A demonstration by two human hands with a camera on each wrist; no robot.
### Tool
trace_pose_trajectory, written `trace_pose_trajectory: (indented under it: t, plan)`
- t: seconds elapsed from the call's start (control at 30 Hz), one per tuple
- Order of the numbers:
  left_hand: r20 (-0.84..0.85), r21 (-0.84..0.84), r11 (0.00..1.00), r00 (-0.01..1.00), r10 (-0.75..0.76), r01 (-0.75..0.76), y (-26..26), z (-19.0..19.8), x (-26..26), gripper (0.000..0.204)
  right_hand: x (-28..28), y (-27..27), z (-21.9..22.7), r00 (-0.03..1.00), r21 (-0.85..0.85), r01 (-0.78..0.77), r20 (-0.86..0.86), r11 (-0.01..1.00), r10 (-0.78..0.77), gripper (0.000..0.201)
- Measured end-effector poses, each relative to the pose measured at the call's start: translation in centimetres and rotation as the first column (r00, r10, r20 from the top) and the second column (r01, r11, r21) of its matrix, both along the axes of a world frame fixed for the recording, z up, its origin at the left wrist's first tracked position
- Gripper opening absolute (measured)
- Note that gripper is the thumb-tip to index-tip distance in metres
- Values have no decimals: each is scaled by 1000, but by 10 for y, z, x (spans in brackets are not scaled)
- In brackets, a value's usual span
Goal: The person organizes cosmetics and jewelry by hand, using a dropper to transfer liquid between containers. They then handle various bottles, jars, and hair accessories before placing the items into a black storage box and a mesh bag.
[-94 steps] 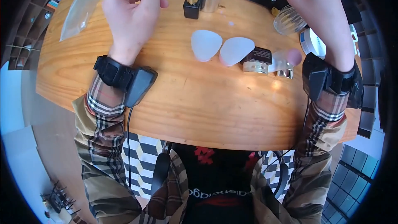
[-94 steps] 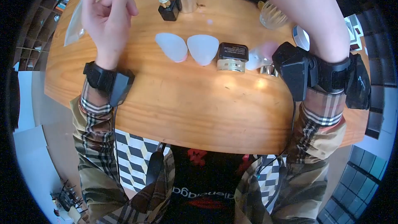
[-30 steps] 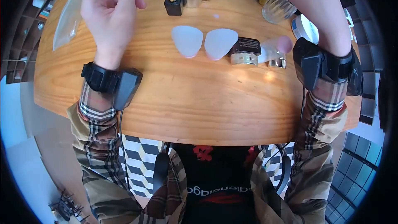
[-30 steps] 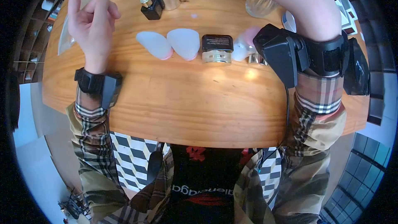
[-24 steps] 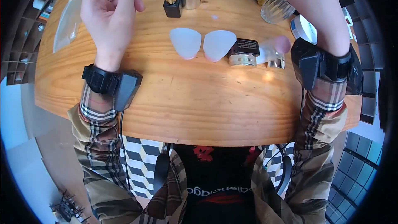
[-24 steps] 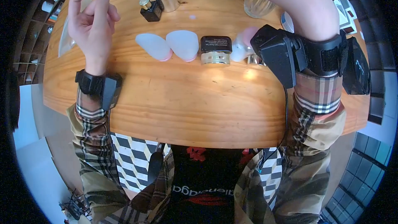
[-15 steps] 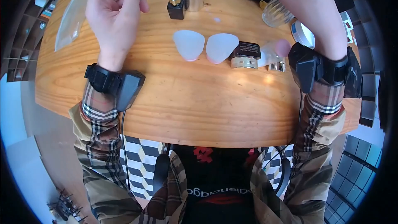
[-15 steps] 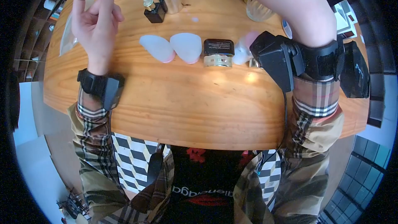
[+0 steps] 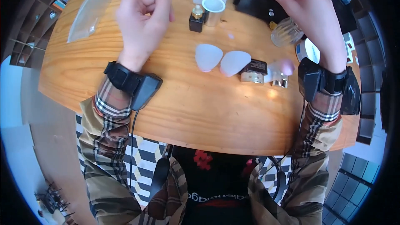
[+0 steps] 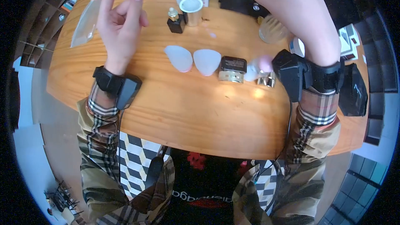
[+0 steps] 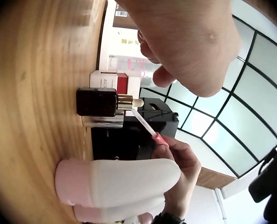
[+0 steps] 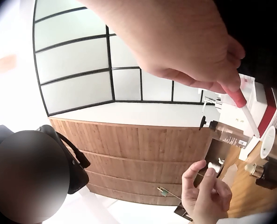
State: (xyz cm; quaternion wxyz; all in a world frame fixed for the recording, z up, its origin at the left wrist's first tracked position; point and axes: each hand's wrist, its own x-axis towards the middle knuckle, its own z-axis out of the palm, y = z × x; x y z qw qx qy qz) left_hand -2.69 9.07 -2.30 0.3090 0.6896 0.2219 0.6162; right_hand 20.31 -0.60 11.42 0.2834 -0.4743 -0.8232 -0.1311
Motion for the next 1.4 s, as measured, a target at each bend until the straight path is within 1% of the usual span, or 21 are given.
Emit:
trace_pose_trajectory:
  t: [0.07,0.13,0.23,0.33,0.37,0.4,0.47,0.6,0.67,0.7,0.8,0.87,0.93,0.97,1.03,1.17,1.23,1.27,1.33,1.37,1.4]
  plan:
    - [19,-47,999,1000,-1,2,-5,1,0,23,0,-2,1,989,13,142,47,990,-142,9]
    - [-5,-40,999,1000,6,-6,-8,1,-1,21,1,-3,1,988,-5,152,37,988,-152,11]
    - [52,-18,999,997,-50,51,-10,1,-2,17,-2,1,4,987,-24,154,-43,988,-155,11]
    - [26,-40,999,999,-34,35,-11,2,-2,16,-8,1,22,994,-241,61,-76,969,-82,10]
    - [35,-44,998,999,-41,43,-11,2,-1,16,3,13,9,994,-186,-36,-106,982,16,11]
    - [40,-50,997,998,-52,54,-11,2,1,16,9,12,7,993,-187,-35,-121,982,12,11]
    - [29,-46,997,998,-53,55,-9,0,1,16,5,7,14,997,-213,-70,-48,974,61,12]
    - [14,-70,997,999,-30,31,-13,4,3,18,11,7,11,1000,-199,8,-28,980,-14,12]
    - [-2,-89,995,999,-44,44,-15,7,4,18,18,7,6,986,-155,-155,-85,976,143,10]
    - [7,-88,996,1000,-31,31,-16,7,5,19,21,8,3,969,-101,-246,-28,964,244,7]
    - [17,-88,996,1000,-26,28,-16,8,8,19,23,10,0,975,-103,-223,-6,969,223,6]
    - [23,-85,996,999,-35,37,-16,7,8,19,22,9,-2,983,-139,-182,-57,973,175,5]
    - [25,-81,996,999,-32,34,-16,7,9,17,26,12,-5,971,-53,-236,16,970,237,4]
    - [23,-83,996,999,-38,40,-16,7,8,17,26,12,-5,973,-55,-230,13,972,231,4]
    - [1,-91,994,998,-55,55,-16,6,7,17,28,10,-8,969,-130,-240,-90,962,229,4]
    - [-116,-72,990,985,-128,121,-17,10,-1,21,27,12,-9,970,-169,-235,-99,957,221,5]
    - [-301,127,971,941,-157,202,-15,13,-1,28,22,2,-6,986,-102,-152,48,983,158,5]
    - [-303,126,969,938,-168,214,-17,18,2,28,28,9,-8,988,-103,-141,45,985,146,5]
    - [-422,386,873,899,-118,296,-30,30,9,34,42,24,-16,939,-35,-341,-55,939,339,5]
    - [-425,387,868,896,-131,311,-42,35,13,34,32,3,5,973,-233,-221,-113,947,199,8]
    - [-464,454,832,882,-85,319,-51,38,18,36,27,7,2,975,-235,-210,-118,949,186,8]
